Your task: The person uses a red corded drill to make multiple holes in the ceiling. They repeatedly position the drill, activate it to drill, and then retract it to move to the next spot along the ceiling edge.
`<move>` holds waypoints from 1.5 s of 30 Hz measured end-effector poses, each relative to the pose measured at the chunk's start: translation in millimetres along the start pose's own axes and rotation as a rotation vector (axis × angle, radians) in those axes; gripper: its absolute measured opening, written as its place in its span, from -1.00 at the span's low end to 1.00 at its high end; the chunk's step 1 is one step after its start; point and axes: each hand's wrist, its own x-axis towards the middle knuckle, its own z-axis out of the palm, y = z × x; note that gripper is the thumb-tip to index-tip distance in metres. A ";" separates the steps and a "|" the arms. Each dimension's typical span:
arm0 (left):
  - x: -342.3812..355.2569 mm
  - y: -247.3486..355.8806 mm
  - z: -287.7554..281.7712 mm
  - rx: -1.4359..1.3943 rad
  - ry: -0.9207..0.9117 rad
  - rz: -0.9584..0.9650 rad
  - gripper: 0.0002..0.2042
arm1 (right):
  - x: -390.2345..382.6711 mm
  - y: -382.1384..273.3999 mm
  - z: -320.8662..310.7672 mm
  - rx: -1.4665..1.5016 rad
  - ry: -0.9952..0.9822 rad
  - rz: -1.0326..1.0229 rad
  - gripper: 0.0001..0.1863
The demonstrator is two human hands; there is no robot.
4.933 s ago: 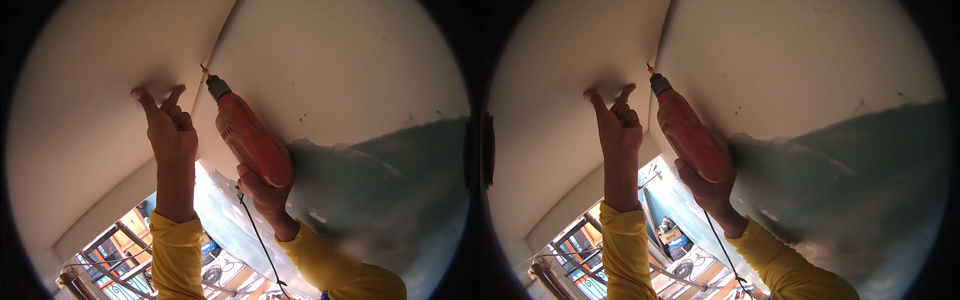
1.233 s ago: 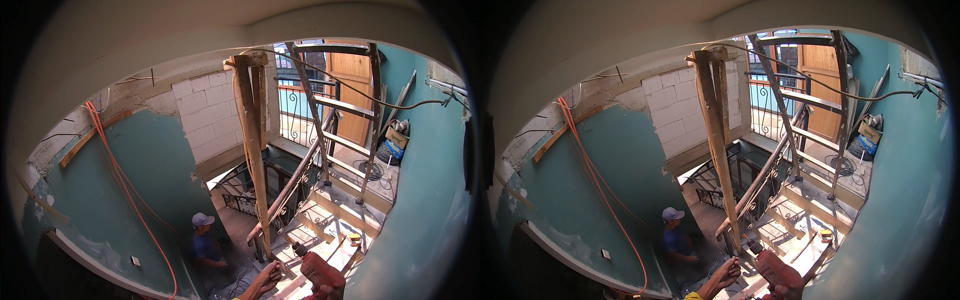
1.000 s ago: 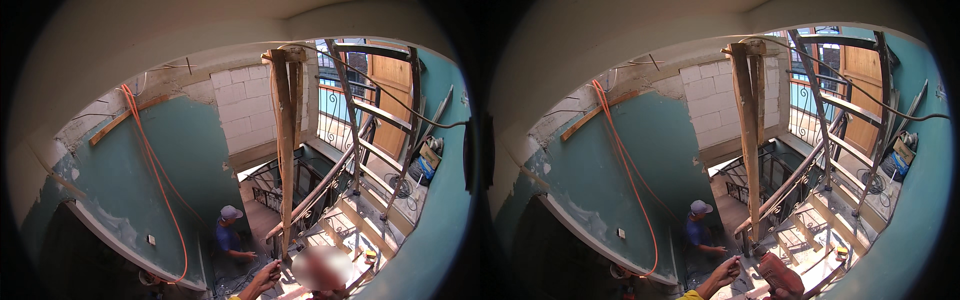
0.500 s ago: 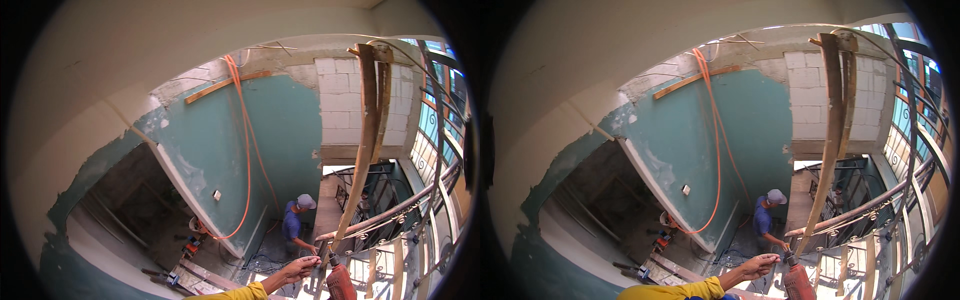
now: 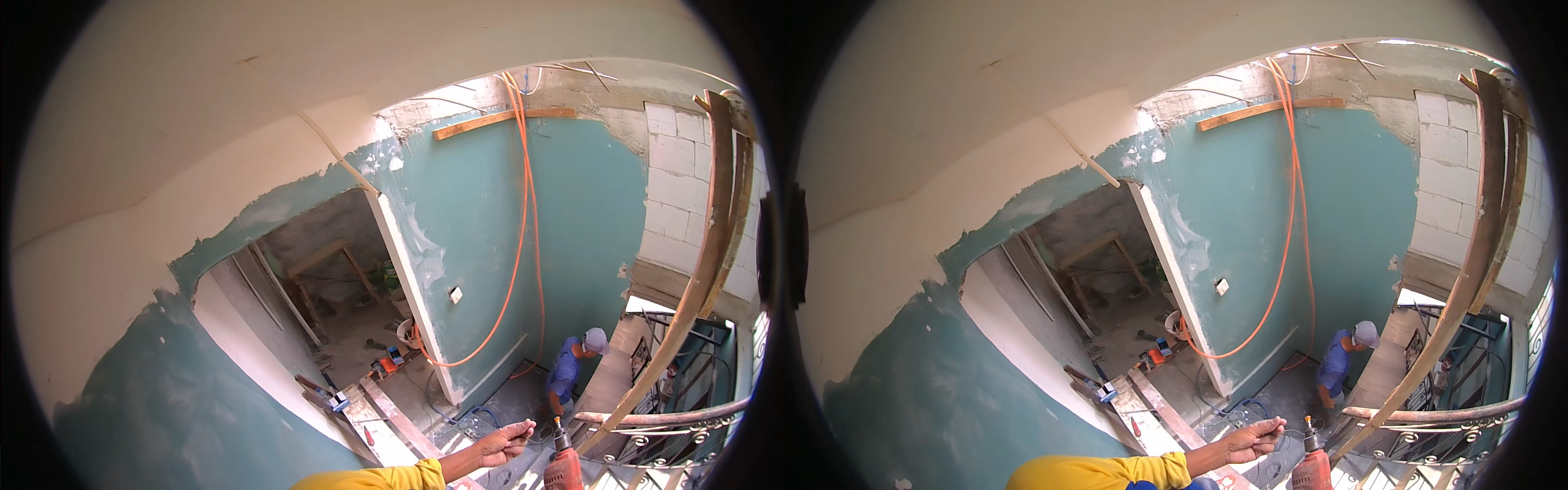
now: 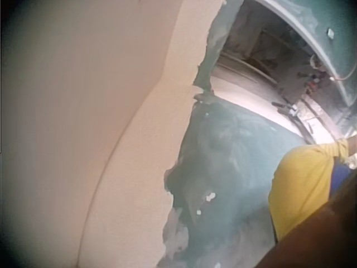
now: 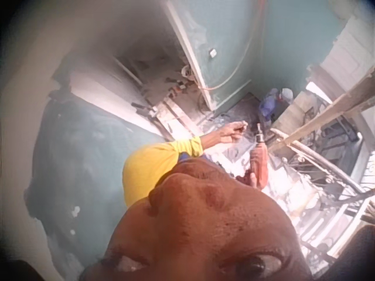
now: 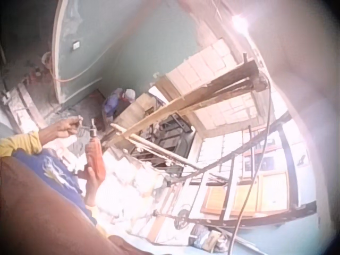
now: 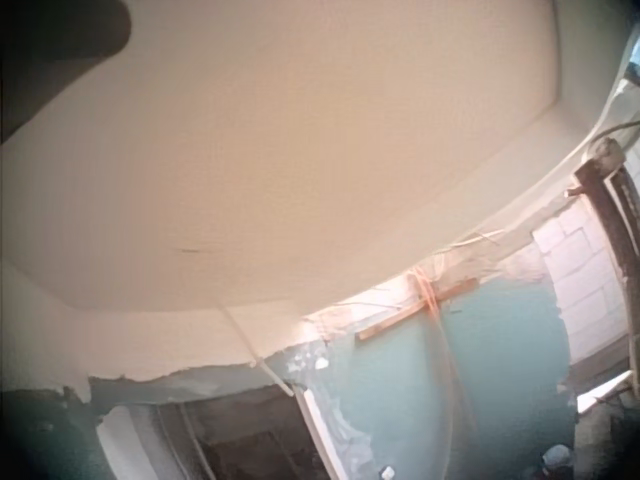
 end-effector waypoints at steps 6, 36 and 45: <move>-14.1 35.7 19.3 -0.009 -0.018 0.112 -0.77 | 6.7 21.5 17.2 -0.139 -0.062 -0.029 -0.39; -48.5 119.0 20.9 0.196 -0.094 0.209 -0.74 | -27.0 218.0 11.8 -0.835 -0.261 -0.195 -0.40; -54.9 122.4 18.7 0.278 -0.102 0.207 -0.74 | -10.8 -21.1 106.1 0.021 0.287 -0.014 -0.33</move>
